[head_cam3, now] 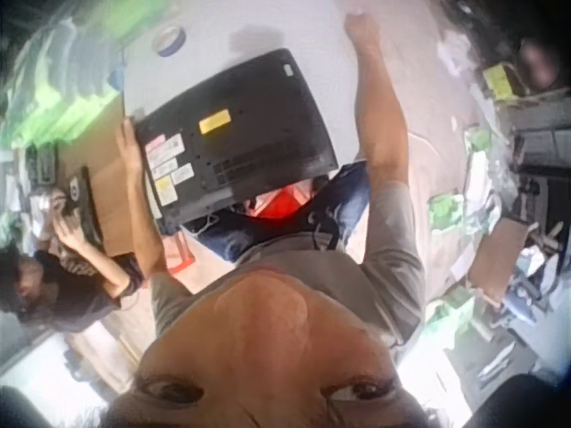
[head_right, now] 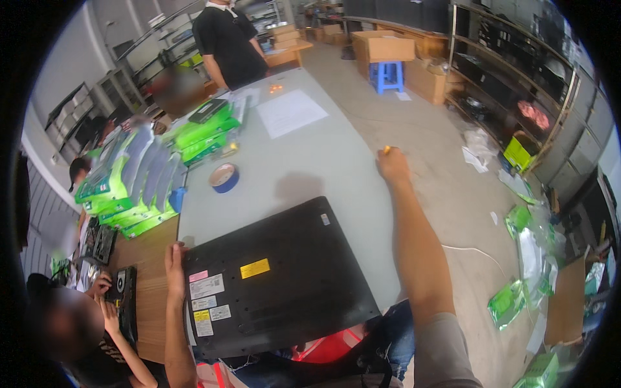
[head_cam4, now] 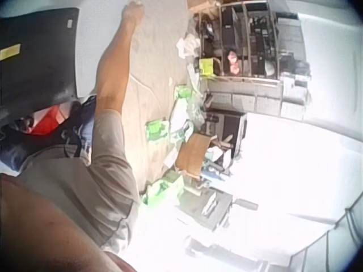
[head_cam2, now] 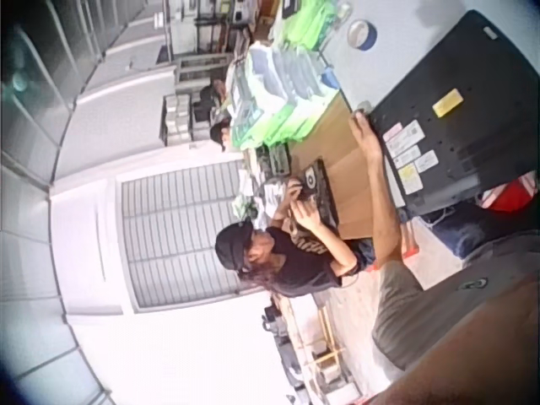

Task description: The person unscrews the bottom cover of a laptop using a screwdriver, removes a component from the side, and then continues unscrewing the remaining fasteners on the underside.

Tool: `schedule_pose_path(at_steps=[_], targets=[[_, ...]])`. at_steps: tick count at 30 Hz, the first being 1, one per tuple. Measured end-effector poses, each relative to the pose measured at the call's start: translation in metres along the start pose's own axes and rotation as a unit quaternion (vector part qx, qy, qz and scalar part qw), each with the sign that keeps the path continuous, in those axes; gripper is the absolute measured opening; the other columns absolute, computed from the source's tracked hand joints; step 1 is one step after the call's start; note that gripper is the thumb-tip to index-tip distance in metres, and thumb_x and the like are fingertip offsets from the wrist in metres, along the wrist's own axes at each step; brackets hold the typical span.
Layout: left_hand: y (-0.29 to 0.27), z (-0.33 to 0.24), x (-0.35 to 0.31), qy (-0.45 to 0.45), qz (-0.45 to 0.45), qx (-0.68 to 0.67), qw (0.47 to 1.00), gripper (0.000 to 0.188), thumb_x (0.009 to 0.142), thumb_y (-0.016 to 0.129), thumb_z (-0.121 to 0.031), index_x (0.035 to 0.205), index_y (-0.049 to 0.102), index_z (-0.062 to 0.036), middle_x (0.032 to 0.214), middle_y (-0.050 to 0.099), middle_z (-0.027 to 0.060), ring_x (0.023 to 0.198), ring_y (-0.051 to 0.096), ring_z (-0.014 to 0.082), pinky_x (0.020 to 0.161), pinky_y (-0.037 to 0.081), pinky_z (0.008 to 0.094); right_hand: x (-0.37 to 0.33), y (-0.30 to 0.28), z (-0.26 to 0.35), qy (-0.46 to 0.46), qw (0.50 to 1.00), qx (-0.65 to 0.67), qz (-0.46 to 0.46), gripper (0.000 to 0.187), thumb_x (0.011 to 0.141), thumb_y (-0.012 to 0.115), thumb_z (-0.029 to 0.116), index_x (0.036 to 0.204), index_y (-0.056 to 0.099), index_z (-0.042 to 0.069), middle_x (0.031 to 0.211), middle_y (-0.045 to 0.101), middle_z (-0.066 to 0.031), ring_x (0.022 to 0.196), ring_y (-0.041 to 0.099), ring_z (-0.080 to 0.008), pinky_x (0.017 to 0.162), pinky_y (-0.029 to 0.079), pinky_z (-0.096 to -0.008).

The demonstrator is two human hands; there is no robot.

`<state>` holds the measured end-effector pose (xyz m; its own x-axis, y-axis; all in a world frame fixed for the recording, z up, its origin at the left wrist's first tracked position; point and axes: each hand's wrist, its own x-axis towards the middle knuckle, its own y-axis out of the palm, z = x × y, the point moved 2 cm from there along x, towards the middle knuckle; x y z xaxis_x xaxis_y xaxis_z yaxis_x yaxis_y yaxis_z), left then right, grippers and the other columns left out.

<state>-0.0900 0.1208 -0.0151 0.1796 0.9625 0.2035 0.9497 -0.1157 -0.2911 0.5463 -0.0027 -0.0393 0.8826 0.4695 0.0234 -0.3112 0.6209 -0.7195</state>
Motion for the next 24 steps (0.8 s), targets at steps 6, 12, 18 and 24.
schedule_pose_path(at_steps=[6, 12, 18, 24], targets=[[-0.001, 0.001, 0.003, 0.02, 0.01, 0.015, 1.0, 0.042, 0.112, 0.046, -0.042, 0.119, 0.058, -0.0016, 0.1, 0.065, 0.0085, 0.098, 0.058, 0.0158, 0.096, 0.044, 0.0299, 0.002, 0.004, -0.001, 0.001, 0.999, 0.043, -0.005, 0.045, 0.097, 0.062, 0.041, 0.112, 0.069, 0.0, 0.111, 0.073, -0.0213, 0.106, 0.07, -0.0375, 0.09, 0.053, -0.0474], [-0.001, 0.0, 0.001, 0.001, 0.006, 0.006, 1.0, 0.043, 0.112, 0.046, -0.042, 0.119, 0.058, -0.0017, 0.1, 0.065, 0.0085, 0.099, 0.058, 0.0158, 0.095, 0.044, 0.0299, -0.008, 0.0, 0.01, -0.028, 0.998, 0.054, 0.016, 0.045, 0.096, 0.064, 0.04, 0.106, 0.07, -0.004, 0.105, 0.075, -0.0235, 0.102, 0.071, -0.0371, 0.087, 0.054, -0.0465], [0.0, 0.0, 0.003, 0.014, 0.006, 0.012, 1.0, 0.042, 0.113, 0.046, -0.042, 0.119, 0.058, -0.0018, 0.1, 0.064, 0.0084, 0.099, 0.058, 0.0158, 0.095, 0.044, 0.0296, -0.021, -0.01, 0.018, -0.02, 0.999, 0.031, 0.024, 0.043, 0.098, 0.059, 0.036, 0.113, 0.069, -0.003, 0.114, 0.073, -0.0233, 0.107, 0.069, -0.0387, 0.091, 0.055, -0.0472], [-0.001, 0.001, 0.002, 0.025, -0.006, 0.044, 0.999, 0.043, 0.113, 0.046, -0.042, 0.119, 0.058, -0.0019, 0.102, 0.063, 0.0088, 0.099, 0.059, 0.0171, 0.097, 0.043, 0.0314, -0.02, -0.007, 0.018, -0.018, 0.999, 0.049, 0.011, 0.043, 0.098, 0.061, 0.037, 0.109, 0.069, -0.003, 0.107, 0.073, -0.0244, 0.102, 0.07, -0.0398, 0.088, 0.054, -0.0481]])
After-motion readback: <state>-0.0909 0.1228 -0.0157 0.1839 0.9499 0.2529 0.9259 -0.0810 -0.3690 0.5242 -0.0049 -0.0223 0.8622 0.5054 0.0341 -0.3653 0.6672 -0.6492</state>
